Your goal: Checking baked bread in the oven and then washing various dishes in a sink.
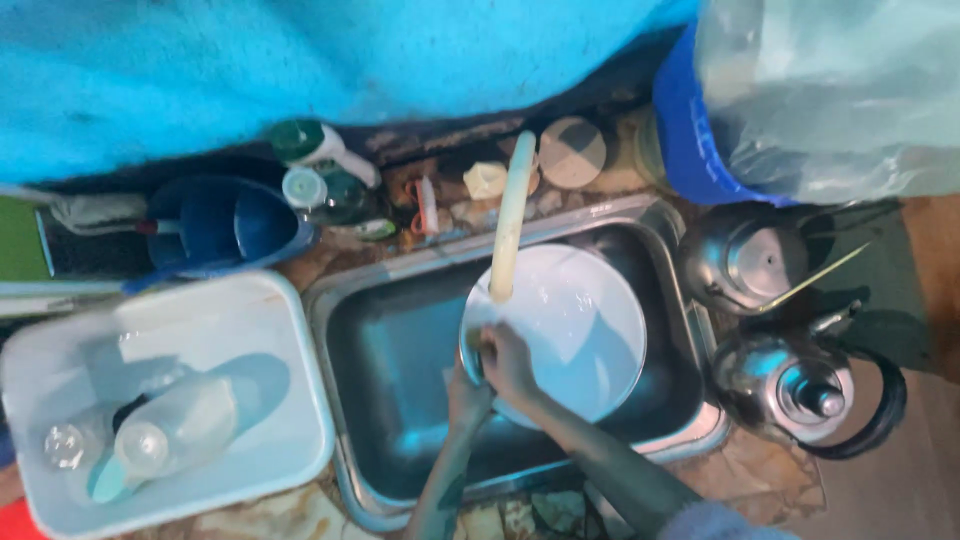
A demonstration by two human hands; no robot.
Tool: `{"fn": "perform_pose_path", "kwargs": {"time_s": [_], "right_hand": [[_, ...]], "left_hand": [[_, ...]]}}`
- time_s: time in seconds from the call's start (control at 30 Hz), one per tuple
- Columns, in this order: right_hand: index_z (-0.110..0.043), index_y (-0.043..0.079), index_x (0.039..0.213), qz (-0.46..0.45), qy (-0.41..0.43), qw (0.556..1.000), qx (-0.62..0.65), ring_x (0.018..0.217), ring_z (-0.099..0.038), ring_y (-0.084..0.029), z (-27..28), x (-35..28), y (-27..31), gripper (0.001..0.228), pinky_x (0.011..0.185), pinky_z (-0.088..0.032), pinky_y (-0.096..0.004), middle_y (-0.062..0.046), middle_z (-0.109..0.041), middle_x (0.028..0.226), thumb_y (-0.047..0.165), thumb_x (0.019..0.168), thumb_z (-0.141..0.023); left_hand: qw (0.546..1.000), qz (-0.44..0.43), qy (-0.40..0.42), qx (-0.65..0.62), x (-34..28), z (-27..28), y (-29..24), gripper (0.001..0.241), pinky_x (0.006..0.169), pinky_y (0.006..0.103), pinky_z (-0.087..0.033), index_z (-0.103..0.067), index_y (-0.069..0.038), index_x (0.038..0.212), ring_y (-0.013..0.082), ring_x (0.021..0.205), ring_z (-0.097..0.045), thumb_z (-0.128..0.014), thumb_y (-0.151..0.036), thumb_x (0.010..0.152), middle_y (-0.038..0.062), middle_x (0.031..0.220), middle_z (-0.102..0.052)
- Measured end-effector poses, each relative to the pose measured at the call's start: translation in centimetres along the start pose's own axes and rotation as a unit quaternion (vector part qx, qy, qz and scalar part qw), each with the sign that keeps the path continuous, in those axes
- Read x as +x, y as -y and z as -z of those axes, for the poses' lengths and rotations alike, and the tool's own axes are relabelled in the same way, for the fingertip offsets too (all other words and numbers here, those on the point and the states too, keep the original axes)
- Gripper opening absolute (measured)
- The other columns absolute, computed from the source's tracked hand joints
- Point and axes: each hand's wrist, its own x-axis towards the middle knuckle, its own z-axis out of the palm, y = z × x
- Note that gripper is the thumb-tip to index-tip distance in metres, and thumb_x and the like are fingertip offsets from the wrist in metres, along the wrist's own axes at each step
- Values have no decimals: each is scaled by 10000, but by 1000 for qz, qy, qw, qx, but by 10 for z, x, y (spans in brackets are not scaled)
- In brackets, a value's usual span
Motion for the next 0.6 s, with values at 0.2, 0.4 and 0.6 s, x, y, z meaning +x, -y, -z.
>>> {"fn": "perform_pose_path", "kwargs": {"time_s": [0.2, 0.4, 0.6], "right_hand": [[-657, 54, 910, -49, 63, 997, -9, 802, -704, -326, 13, 12, 10, 79, 734, -551, -435, -139, -690, 851, 28, 855, -607], [-685, 109, 822, 56, 204, 976, -56, 821, -692, -336, 37, 4, 26, 133, 730, -540, -449, -114, -667, 828, 6, 753, -635], [-680, 115, 977, -46, 61, 996, -52, 903, -669, -326, 15, 4, 9, 185, 808, -524, -453, -89, -688, 913, 51, 805, -656]], "left_hand": [[985, 161, -19, 58, -12, -11, -20, 843, 711, 360, -587, -430, -158, 1519, 226, 876, -731, -651, 66, 737, 85, 1054, -735], [996, 79, -28, -30, -20, -12, 18, 819, 921, 337, -543, -466, -126, 1471, 191, 1136, -650, -656, 112, 711, 71, 1251, -677], [992, 102, -33, -68, -31, -13, -7, 851, 994, 348, -494, -421, -119, 1477, 214, 1188, -618, -597, 140, 685, 52, 1274, -649]]}}
